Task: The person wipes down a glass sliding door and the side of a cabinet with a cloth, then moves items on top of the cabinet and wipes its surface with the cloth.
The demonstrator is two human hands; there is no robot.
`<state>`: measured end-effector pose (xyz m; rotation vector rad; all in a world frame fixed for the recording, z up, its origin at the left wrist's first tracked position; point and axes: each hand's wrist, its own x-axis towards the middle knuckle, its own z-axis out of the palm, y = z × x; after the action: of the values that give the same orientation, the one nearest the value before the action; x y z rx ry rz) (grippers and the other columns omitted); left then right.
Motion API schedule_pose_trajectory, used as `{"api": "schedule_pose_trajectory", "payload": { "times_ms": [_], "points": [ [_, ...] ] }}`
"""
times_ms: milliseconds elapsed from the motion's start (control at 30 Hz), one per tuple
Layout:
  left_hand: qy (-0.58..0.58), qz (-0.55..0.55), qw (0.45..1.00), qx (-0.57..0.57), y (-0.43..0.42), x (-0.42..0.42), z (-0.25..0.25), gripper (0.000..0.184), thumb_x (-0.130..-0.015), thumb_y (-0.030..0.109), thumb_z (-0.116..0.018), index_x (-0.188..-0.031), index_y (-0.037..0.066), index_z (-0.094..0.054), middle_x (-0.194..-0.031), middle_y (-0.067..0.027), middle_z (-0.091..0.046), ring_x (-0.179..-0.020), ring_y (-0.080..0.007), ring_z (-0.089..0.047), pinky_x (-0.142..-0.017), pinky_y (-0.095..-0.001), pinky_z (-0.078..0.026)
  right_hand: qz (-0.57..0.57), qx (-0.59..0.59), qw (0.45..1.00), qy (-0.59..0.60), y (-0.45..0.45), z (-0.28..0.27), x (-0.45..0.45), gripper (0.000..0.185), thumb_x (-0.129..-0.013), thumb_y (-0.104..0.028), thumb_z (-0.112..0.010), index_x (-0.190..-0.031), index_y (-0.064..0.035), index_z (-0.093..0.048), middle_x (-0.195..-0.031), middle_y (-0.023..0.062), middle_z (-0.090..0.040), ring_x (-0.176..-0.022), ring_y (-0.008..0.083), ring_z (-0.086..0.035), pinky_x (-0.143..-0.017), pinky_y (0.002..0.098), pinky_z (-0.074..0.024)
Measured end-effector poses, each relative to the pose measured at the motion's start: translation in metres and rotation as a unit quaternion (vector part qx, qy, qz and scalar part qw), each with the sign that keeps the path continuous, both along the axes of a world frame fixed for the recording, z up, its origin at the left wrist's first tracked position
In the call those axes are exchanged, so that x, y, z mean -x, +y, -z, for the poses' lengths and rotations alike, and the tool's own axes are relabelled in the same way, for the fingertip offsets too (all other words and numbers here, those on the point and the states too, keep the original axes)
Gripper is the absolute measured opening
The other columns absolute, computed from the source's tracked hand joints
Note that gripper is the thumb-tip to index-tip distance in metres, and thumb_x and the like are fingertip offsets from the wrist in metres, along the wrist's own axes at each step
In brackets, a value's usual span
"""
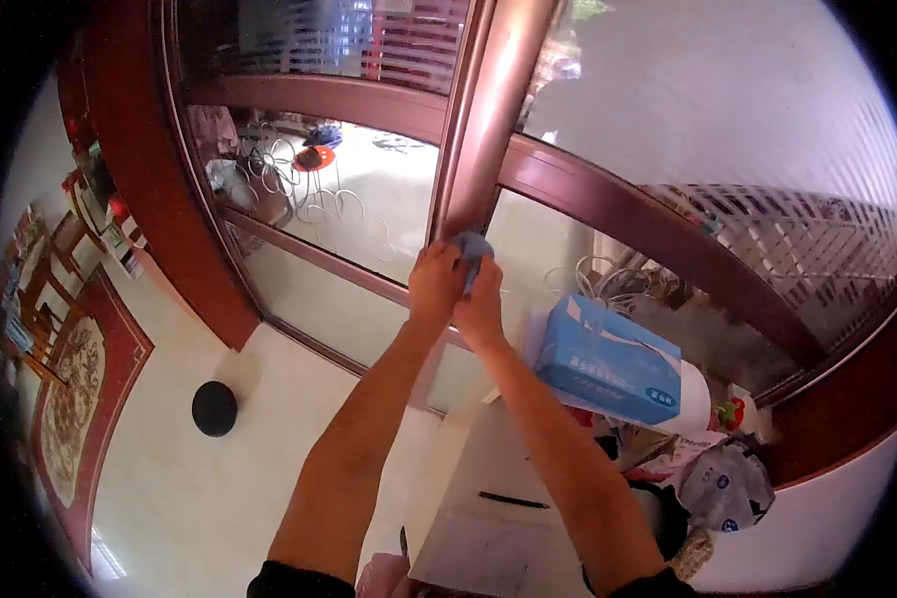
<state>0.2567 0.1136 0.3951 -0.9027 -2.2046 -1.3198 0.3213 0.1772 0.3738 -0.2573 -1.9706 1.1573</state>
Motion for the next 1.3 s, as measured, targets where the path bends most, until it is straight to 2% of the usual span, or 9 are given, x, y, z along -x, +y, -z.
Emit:
{"api": "schedule_pose_trajectory", "payload": {
  "times_ms": [133,400,500,567,633,867,1033,1167,1300],
  "points": [
    [-0.031,0.001,1.0,-0.004,0.0,0.0,0.043,0.009,-0.078,0.013,-0.065,-0.08,0.005,-0.062,-0.089,-0.0142,-0.059,-0.089,-0.0354,-0.06,-0.074,-0.0468,-0.05,0.047,-0.098,0.994,-0.011,0.001,0.034,0.005,0.045,-0.078,-0.002,-0.047,-0.123,0.0013,-0.045,-0.116,0.0229,-0.05,-0.103,0.0362,-0.048,-0.092,0.0415,-0.0408],
    [-0.156,-0.016,0.988,0.006,-0.002,-0.001,0.142,0.017,-0.075,0.02,-0.063,-0.084,0.005,-0.067,-0.091,-0.0183,-0.065,-0.087,-0.0399,-0.064,-0.076,-0.0496,-0.051,-0.041,0.219,0.967,-0.127,0.016,0.136,0.029,0.031,-0.079,0.0,-0.045,-0.11,-0.0018,-0.05,-0.101,0.0132,-0.054,-0.087,0.0267,-0.053,-0.073,0.0382,-0.047],
    [-0.197,-0.015,0.978,0.074,-0.004,0.015,0.179,0.022,-0.076,0.024,-0.063,-0.087,0.006,-0.069,-0.09,-0.0194,-0.068,-0.089,-0.0401,-0.065,-0.078,-0.0489,-0.052,-0.158,0.04,0.943,-0.29,0.05,0.174,0.025,0.024,-0.08,-0.001,-0.05,-0.103,-0.0047,-0.055,-0.086,0.0078,-0.057,-0.069,0.0197,-0.055,-0.056,0.0358,-0.0448],
    [-0.297,-0.007,0.953,0.061,-0.011,0.015,0.158,0.023,-0.077,0.024,-0.062,-0.087,0.005,-0.07,-0.089,-0.0201,-0.068,-0.089,-0.0404,-0.065,-0.079,-0.0484,-0.052,-0.214,0.155,0.918,-0.297,0.044,0.157,0.023,0.02,-0.081,-0.003,-0.052,-0.1,-0.0055,-0.057,-0.08,0.0064,-0.059,-0.063,0.0182,-0.056,-0.05,0.0357,-0.044],
    [-0.307,-0.022,0.95,0.056,-0.002,0.033,0.166,0.025,-0.08,0.03,-0.064,-0.085,0.006,-0.07,-0.08,-0.0159,-0.068,-0.077,-0.035,-0.067,-0.073,-0.0445,-0.053,-0.138,0.557,0.801,-0.174,0.004,0.089,0.022,0.018,-0.083,-0.006,-0.052,-0.099,-0.0048,-0.057,-0.083,0.0072,-0.061,-0.067,0.0198,-0.058,-0.052,0.0364,-0.0453],
    [-0.098,-0.063,0.991,-0.061,-0.027,0.066,0.024,0.023,-0.084,0.028,-0.06,-0.077,0.007,-0.069,-0.074,-0.0107,-0.068,-0.071,-0.034,-0.066,-0.065,-0.0436,-0.051,-0.258,0.551,0.793,-0.018,-0.022,-0.025,0.043,0.021,-0.086,-0.009,-0.051,-0.105,-0.0047,-0.058,-0.098,0.0068,-0.064,-0.087,0.0194,-0.061,-0.072,0.0346,-0.0513],
    [-0.202,0.134,0.94,-0.24,-0.065,0.008,-0.102,0.018,-0.085,0.015,-0.065,-0.093,0.001,-0.072,-0.086,-0.013,-0.071,-0.076,-0.0182,-0.067,-0.068,-0.0323,-0.052,-0.245,0.442,0.86,0.071,-0.038,-0.12,0.015,0.019,-0.09,-0.02,-0.058,-0.106,-0.0098,-0.058,-0.103,0.0027,-0.064,-0.092,0.0158,-0.06,-0.074,0.0332,-0.0509],
    [0.156,0.136,0.973,-0.105,-0.085,-0.023,-0.104,0.013,-0.086,0.013,-0.066,-0.094,0.004,-0.071,-0.097,-0.0085,-0.069,-0.084,-0.0146,-0.065,-0.069,-0.0298,-0.05,-0.319,0.486,0.812,0.054,-0.048,-0.146,-0.036,0.022,-0.091,-0.03,-0.063,-0.104,-0.0135,-0.058,-0.097,0.0025,-0.064,-0.085,0.0166,-0.062,-0.073,0.0369,-0.0511],
    [-0.021,0.272,0.957,-0.099,-0.14,-0.103,-0.094,0.014,-0.092,0.016,-0.061,-0.099,0.007,-0.069,-0.102,-0.0051,-0.068,-0.09,-0.0151,-0.062,-0.076,-0.0324,-0.049,-0.262,0.529,0.807,0.023,-0.059,-0.118,-0.087,0.031,-0.09,-0.03,-0.066,-0.111,-0.0088,-0.059,-0.1,0.0074,-0.067,-0.088,0.0224,-0.065,-0.074,0.0388,-0.0528]
  ]
}}
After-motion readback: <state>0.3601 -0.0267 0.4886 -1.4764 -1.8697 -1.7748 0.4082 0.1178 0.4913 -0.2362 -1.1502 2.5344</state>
